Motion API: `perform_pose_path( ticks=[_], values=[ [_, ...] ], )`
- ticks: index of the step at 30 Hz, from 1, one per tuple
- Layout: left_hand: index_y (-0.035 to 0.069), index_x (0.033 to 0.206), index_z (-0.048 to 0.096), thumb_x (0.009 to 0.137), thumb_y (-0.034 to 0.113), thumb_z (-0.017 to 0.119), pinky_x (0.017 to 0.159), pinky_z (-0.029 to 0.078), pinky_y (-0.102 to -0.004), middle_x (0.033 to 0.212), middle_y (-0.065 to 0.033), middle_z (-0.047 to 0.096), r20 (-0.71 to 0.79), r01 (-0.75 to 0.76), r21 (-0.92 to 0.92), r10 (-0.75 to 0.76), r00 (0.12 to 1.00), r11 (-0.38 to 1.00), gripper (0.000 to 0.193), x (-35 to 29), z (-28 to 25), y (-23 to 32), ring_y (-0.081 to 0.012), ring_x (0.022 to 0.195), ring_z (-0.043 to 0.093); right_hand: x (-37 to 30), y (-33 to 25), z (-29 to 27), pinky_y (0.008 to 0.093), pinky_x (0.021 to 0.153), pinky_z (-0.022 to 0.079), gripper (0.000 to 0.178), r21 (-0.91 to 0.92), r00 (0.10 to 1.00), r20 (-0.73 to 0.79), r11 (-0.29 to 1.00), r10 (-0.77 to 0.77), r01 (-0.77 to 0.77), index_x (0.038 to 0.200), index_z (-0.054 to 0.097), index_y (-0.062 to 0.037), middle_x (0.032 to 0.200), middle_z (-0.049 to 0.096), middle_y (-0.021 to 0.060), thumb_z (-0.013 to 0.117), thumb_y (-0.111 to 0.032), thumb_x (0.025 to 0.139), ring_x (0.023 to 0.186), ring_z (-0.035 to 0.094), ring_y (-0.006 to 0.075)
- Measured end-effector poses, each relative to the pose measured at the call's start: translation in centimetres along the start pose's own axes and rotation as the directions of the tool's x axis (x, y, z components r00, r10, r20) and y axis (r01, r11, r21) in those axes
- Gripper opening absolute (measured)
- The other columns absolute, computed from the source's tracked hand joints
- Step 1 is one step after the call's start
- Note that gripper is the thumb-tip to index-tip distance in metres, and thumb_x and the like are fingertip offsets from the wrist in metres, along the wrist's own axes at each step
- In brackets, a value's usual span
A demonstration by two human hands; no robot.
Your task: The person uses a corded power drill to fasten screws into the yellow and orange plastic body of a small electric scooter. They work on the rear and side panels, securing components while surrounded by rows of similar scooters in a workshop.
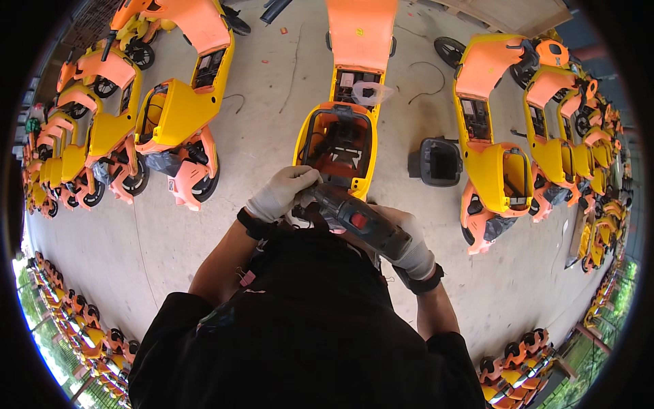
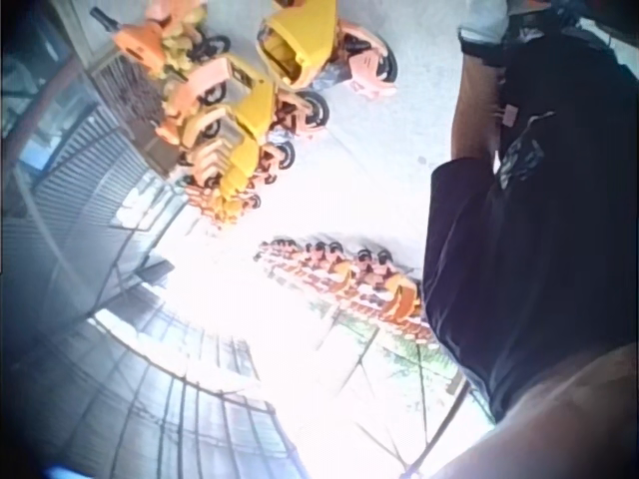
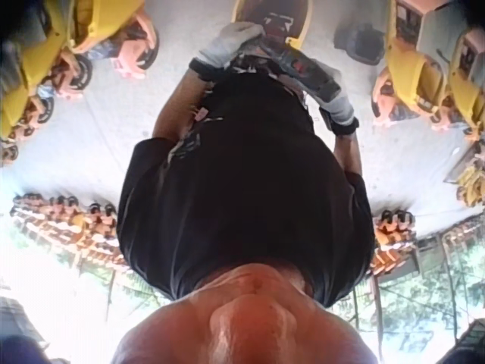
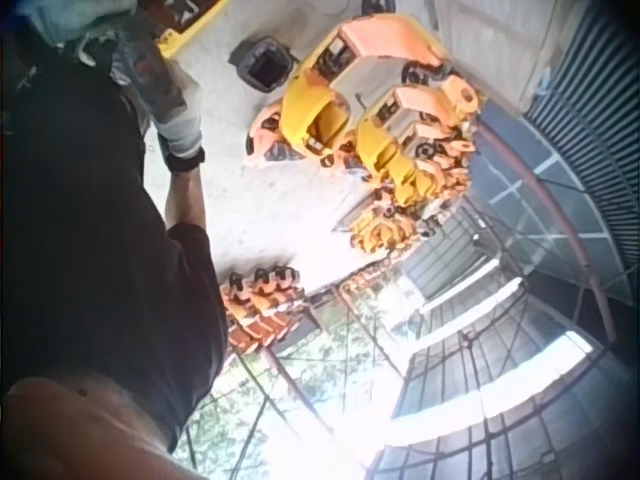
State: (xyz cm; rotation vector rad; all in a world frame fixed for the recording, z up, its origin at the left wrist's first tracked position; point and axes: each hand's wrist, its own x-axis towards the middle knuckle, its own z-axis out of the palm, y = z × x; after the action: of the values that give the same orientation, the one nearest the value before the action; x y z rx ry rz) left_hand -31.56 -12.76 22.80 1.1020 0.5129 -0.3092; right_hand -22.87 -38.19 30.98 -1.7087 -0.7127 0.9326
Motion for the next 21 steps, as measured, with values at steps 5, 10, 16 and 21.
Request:
perform_pose_path(
  ticks=[5,10,16,21],
  values=[
    [-0.001,0.099,0.062,0.101,0.020,0.054,0.060,0.049,-0.0215,0.079,-0.0028,0.061,-0.058,-0.040,-0.312,0.023,0.998,0.949,0.022,1.5,0.6,-2.2,-0.0095,0.065,0.057,-1.3,1.2,-1.4,0.0268,0.075,0.050,0.027,-0.052,0.997,-0.058,0.998,-0.049,0.046,0.106,0.062,0.0025,0.091,0.064,0.0055,0.070,-0.005,0.082,0.081,0.059,0.0116],
    [-0.001,0.102,0.060,0.102,0.019,0.053,0.062,0.049,-0.0221,0.082,-0.0035,0.060,0.028,-0.060,-0.377,0.076,0.997,0.924,0.022,2.1,1.3,-3.0,-0.0103,0.068,0.057,-1.7,1.4,-2.2,0.0278,0.074,0.051,0.029,-0.133,0.997,-0.053,0.990,-0.047,0.040,0.106,0.063,0.0012,0.089,0.066,0.0072,0.075,-0.008,0.081,0.080,0.061,0.0127],
    [0.000,0.099,0.060,0.103,0.024,0.051,0.059,0.047,-0.0218,0.078,-0.0019,0.058,0.041,-0.048,-0.384,0.069,0.997,0.922,0.025,2.4,2.2,-4.1,-0.0094,0.064,0.054,-1.9,1.7,-2.0,0.0284,0.073,0.053,0.029,-0.255,0.997,-0.060,0.966,-0.055,0.038,0.103,0.064,0.0009,0.089,0.069,0.0099,0.078,-0.009,0.080,0.079,0.065,0.0149],
    [0.002,0.096,0.062,0.102,0.025,0.052,0.059,0.046,-0.0216,0.076,-0.0010,0.060,0.009,-0.038,-0.314,0.043,0.999,0.949,0.027,1.4,2.4,-2.9,-0.0083,0.064,0.055,-2.2,2.4,-1.6,0.0282,0.071,0.053,0.033,-0.196,0.995,-0.075,0.979,-0.062,0.047,0.103,0.066,0.0000,0.089,0.070,0.0094,0.082,-0.012,0.077,0.078,0.066,0.0153]
  ],
)
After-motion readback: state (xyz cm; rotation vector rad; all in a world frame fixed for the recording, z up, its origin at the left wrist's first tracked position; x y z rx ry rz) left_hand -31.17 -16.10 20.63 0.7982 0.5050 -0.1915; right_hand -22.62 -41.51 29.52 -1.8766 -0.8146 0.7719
